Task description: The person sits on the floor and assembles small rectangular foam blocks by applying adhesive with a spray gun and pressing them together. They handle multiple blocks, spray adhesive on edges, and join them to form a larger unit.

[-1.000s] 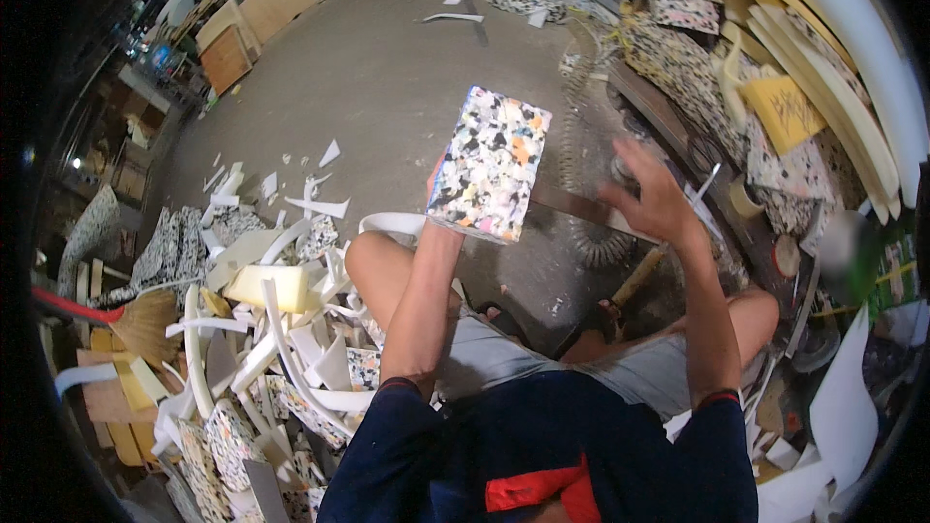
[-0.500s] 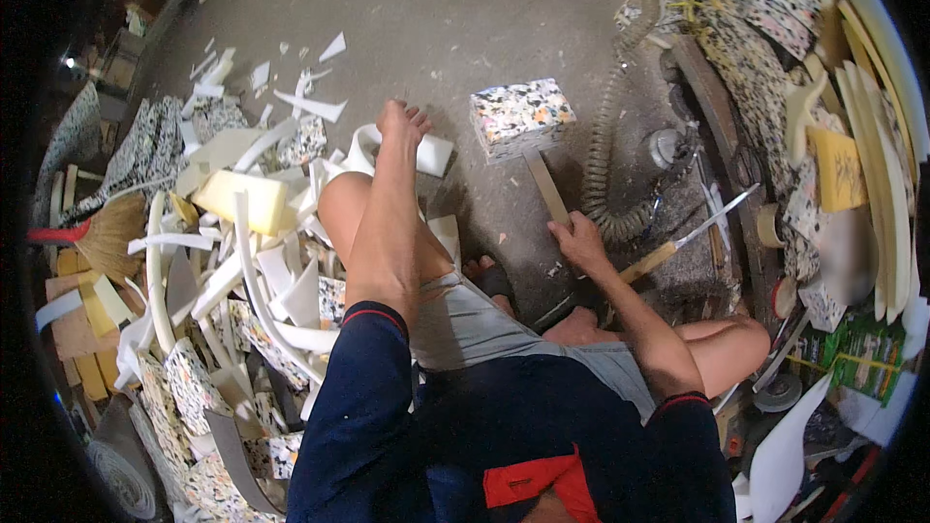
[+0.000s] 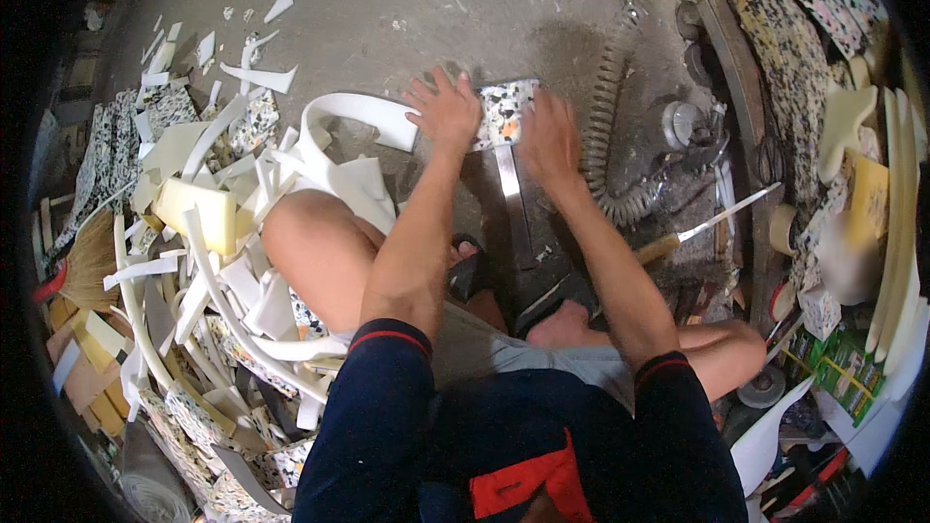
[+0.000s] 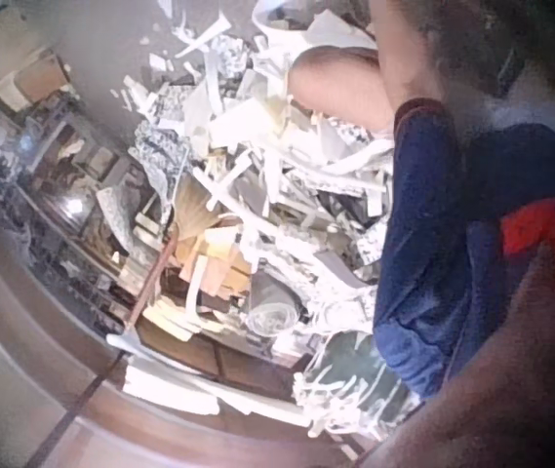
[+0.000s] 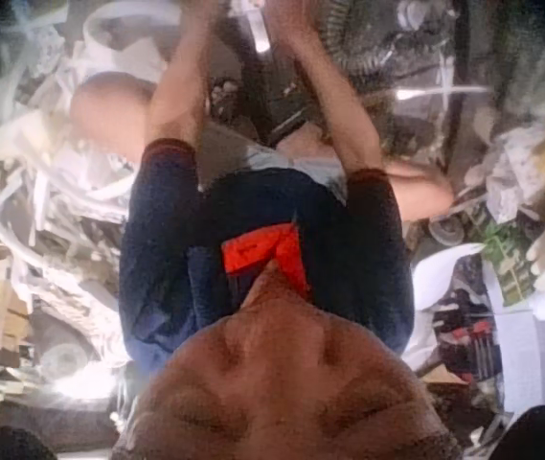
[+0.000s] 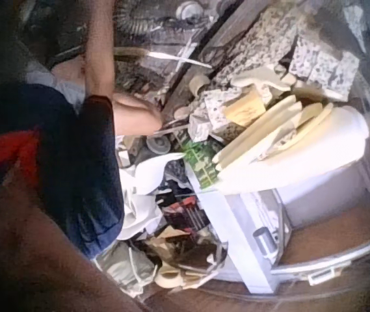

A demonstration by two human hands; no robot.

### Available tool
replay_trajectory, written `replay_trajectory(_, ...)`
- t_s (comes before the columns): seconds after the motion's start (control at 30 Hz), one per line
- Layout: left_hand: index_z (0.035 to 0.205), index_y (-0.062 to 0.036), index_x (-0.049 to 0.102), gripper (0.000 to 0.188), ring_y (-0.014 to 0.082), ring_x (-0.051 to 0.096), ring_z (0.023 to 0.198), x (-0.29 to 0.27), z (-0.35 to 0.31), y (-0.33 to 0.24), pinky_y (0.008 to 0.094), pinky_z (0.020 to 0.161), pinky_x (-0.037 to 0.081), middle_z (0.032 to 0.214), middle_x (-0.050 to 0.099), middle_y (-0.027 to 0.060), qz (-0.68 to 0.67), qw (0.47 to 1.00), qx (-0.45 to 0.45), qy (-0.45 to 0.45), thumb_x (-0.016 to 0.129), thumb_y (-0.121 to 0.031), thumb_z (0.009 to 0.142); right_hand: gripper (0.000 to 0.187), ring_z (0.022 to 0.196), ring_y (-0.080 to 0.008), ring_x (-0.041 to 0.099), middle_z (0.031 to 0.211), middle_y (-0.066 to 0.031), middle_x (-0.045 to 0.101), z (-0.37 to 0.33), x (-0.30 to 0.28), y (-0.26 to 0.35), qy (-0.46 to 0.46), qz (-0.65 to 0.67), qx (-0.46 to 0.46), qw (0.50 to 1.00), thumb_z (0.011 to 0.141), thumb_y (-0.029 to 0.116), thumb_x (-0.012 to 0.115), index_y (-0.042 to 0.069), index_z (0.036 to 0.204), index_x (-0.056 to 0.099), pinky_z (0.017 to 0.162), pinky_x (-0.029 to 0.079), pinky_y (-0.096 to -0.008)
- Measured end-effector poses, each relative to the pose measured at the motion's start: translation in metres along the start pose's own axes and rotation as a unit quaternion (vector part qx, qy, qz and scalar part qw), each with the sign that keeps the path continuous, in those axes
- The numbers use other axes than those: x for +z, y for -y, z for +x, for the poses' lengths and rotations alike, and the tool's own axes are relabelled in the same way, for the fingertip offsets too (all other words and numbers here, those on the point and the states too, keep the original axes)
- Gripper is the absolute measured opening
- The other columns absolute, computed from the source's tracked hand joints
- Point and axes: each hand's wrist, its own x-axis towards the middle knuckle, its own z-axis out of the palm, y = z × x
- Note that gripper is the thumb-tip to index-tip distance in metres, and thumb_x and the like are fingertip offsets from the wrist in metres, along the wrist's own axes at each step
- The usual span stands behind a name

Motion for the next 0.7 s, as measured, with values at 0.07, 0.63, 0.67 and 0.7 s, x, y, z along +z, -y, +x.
replay_trajectory(0.07,0.152,-0.0110,0.041,0.064,0.0620,0.006,0.145,0.015,-0.005,-0.002,0.0739,0.113,0.014,0.161,0.012,0.0345,0.036,0.999,-0.004,0.022,0.038,-0.050,0.102,0.053,0.140,-0.0472,0.036,0.146,-0.0298,0.043,0.046,0.021,0.010,-0.043,-0.065,-0.048,0.996,0.099,0.033,0.055,0.001,0.141,0.049,0.113,0.031,-0.0595)
replay_trajectory(0.63,0.157,-0.0200,0.033,0.063,0.0550,-0.003,0.150,0.030,-0.005,0.019,0.0762,0.112,0.006,0.162,0.004,0.0358,0.019,0.995,-0.076,0.067,0.032,-0.053,0.104,0.066,0.153,-0.0361,0.017,0.166,-0.0148,0.020,0.044,0.036,0.017,0.171,-0.194,-0.198,0.945,0.097,0.036,0.047,0.014,0.157,0.031,0.119,0.012,-0.0667)
replay_trajectory(0.67,0.158,-0.0191,0.032,0.064,0.0548,-0.003,0.150,0.032,-0.003,0.021,0.0761,0.112,0.005,0.162,0.003,0.0357,0.003,0.994,-0.075,0.076,0.032,-0.054,0.104,0.066,0.153,-0.0355,0.018,0.166,-0.0146,0.020,0.043,0.038,0.017,0.168,-0.203,-0.205,0.943,0.097,0.035,0.047,0.014,0.158,0.031,0.119,0.012,-0.0658)
replay_trajectory(0.7,0.158,-0.0182,0.031,0.066,0.0546,-0.004,0.150,0.035,-0.001,0.022,0.0760,0.112,0.005,0.162,0.003,0.0355,-0.010,0.992,-0.073,0.102,0.031,-0.055,0.104,0.066,0.153,-0.0350,0.018,0.166,-0.0145,0.020,0.042,0.040,0.015,0.186,-0.233,-0.197,0.934,0.097,0.035,0.048,0.015,0.158,0.031,0.120,0.012,-0.0650)
